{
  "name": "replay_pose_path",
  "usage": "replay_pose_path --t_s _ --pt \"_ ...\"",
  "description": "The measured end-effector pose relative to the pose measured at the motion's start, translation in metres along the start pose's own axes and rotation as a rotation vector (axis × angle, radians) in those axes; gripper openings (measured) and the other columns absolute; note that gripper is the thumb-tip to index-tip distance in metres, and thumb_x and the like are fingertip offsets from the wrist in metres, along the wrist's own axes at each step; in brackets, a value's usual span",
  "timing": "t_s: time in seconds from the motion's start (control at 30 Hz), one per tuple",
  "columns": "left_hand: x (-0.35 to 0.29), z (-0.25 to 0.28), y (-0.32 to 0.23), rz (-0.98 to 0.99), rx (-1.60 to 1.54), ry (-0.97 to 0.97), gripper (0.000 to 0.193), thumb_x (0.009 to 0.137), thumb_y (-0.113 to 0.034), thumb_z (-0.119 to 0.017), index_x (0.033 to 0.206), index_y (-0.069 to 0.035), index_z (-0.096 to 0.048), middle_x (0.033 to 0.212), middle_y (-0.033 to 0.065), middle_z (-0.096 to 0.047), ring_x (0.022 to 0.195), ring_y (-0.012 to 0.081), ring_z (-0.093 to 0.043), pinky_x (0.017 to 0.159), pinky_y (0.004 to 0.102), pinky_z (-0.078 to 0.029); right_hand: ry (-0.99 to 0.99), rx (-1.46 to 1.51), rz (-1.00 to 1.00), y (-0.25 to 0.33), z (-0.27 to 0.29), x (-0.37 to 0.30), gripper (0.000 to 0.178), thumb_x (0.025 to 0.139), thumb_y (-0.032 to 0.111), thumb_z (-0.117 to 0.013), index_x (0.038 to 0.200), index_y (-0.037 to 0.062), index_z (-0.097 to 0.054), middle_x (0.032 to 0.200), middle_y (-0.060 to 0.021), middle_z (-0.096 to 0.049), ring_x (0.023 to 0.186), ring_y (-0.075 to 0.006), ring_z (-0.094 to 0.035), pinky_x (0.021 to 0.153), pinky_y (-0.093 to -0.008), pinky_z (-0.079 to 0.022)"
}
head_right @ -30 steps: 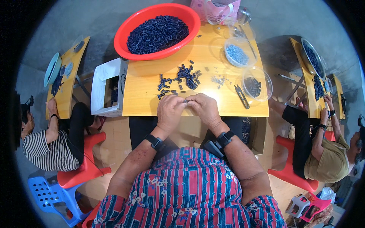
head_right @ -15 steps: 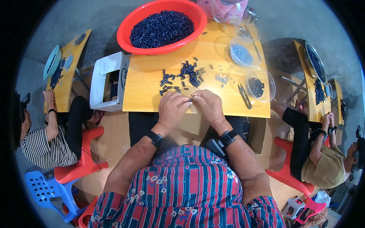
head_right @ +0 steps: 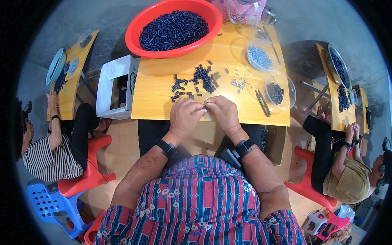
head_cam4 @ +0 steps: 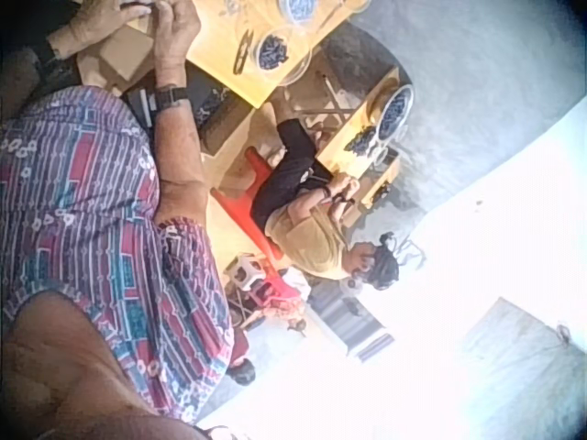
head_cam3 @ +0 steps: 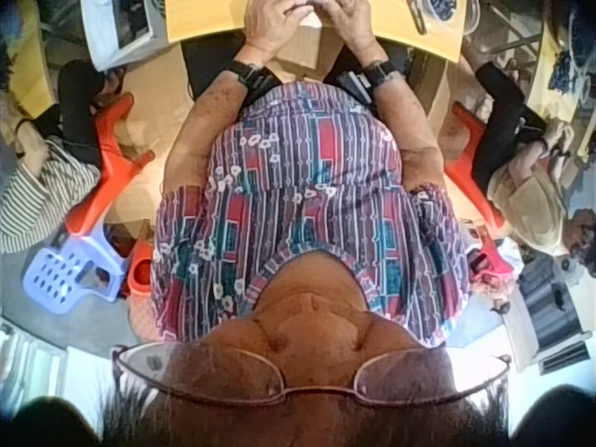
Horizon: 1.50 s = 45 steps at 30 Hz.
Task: Assembling small black plastic parts by hand at a manufacturing workbench.
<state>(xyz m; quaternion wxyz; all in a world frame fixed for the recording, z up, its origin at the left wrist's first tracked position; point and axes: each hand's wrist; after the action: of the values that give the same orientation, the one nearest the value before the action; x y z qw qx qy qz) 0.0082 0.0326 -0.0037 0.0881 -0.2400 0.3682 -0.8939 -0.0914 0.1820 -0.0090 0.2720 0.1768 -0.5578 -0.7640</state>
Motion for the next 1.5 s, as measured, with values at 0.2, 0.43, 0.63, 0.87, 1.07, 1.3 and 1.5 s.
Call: replay_pose_path --t_s 0.2,0.43,0.63,0.87,1.07,1.3,1.5 --pt "0.001 0.001 0.0 -0.011 -0.001 -0.002 0.011 0.076 -0.019 -0.077 0.079 -0.01 -0.073 0.079 0.0041 -0.065 0.081 0.0281 -0.059 0.077 0.0408 -0.045 -0.015 -0.036 0.02 0.0 -0.001 0.0 0.012 0.09 0.009 -0.067 0.098 0.0 -0.071 0.09 -0.0125 -0.07 0.084 -0.0213 -0.067 0.079 -0.03 -0.053" --pt "0.0 0.0 0.002 -0.013 -0.012 0.0 0.011 0.076 -0.021 -0.076 0.078 -0.011 -0.072 0.078 0.0036 -0.065 0.081 0.0274 -0.058 0.077 0.0404 -0.044 -0.032 -0.175 0.141 0.004 0.0 -0.003 0.01 0.089 0.007 -0.068 0.097 0.0019 -0.071 0.09 -0.013 -0.069 0.083 -0.0269 -0.068 0.077 -0.0327 -0.054" --pt "0.0 -0.001 0.002 -0.014 -0.001 -0.001 0.012 0.077 -0.023 -0.074 0.077 -0.01 -0.072 0.078 0.0033 -0.064 0.082 0.027 -0.057 0.077 0.0406 -0.043 -0.082 -0.269 0.238 -0.003 -0.003 -0.007 0.012 0.085 0.007 -0.071 0.097 0.0034 -0.07 0.089 -0.0128 -0.069 0.081 -0.0298 -0.067 0.073 -0.0349 -0.054" --pt "-0.003 -0.004 0.008 0.01 0.004 0.021 0.013 0.077 -0.026 -0.075 0.077 -0.013 -0.072 0.081 0.0005 -0.066 0.085 0.0243 -0.058 0.079 0.0396 -0.043 -0.128 -0.364 0.323 -0.006 -0.007 -0.01 0.013 0.088 0.003 -0.07 0.101 0.0022 -0.072 0.086 -0.0115 -0.069 0.077 -0.0212 -0.067 0.071 -0.0283 -0.053" --pt "-0.002 -0.004 0.007 -0.016 0.01 0.0 0.012 0.077 -0.025 -0.074 0.077 -0.014 -0.071 0.079 0.0001 -0.067 0.083 0.0243 -0.059 0.078 0.0395 -0.043 -0.095 -0.38 0.406 -0.004 -0.007 -0.011 0.018 0.087 -0.001 -0.069 0.105 0.0023 -0.072 0.089 -0.0123 -0.069 0.08 -0.0229 -0.067 0.073 -0.0298 -0.054" --pt "-0.002 -0.004 0.008 0.004 -0.007 0.019 0.01 0.076 -0.023 -0.075 0.076 -0.014 -0.071 0.078 0.0002 -0.067 0.083 0.0244 -0.059 0.078 0.0394 -0.043 -0.077 -0.287 0.415 -0.001 -0.004 -0.011 0.024 0.08 -0.003 -0.071 0.103 0.0025 -0.071 0.09 -0.0142 -0.069 0.087 -0.0296 -0.068 0.077 -0.0344 -0.055" --pt "-0.005 -0.006 0.002 -0.002 -0.039 -0.012 0.01 0.077 -0.02 -0.073 0.079 -0.01 -0.071 0.077 0.0035 -0.067 0.082 0.0269 -0.059 0.078 0.0418 -0.043 -0.067 -0.268 0.42 0.002 -0.005 -0.019 0.026 0.082 -0.005 -0.07 0.107 0.0022 -0.071 0.094 -0.0147 -0.068 0.088 -0.029 -0.068 0.08 -0.0343 -0.055"
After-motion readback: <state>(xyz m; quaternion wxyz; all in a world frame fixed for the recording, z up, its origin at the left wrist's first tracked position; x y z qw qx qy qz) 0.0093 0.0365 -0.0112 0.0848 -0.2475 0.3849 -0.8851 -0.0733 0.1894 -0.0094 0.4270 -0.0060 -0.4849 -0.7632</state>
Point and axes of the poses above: each hand's wrist, its own x-axis towards the middle knuckle, its own z-axis out of the back of the hand, y = z × x
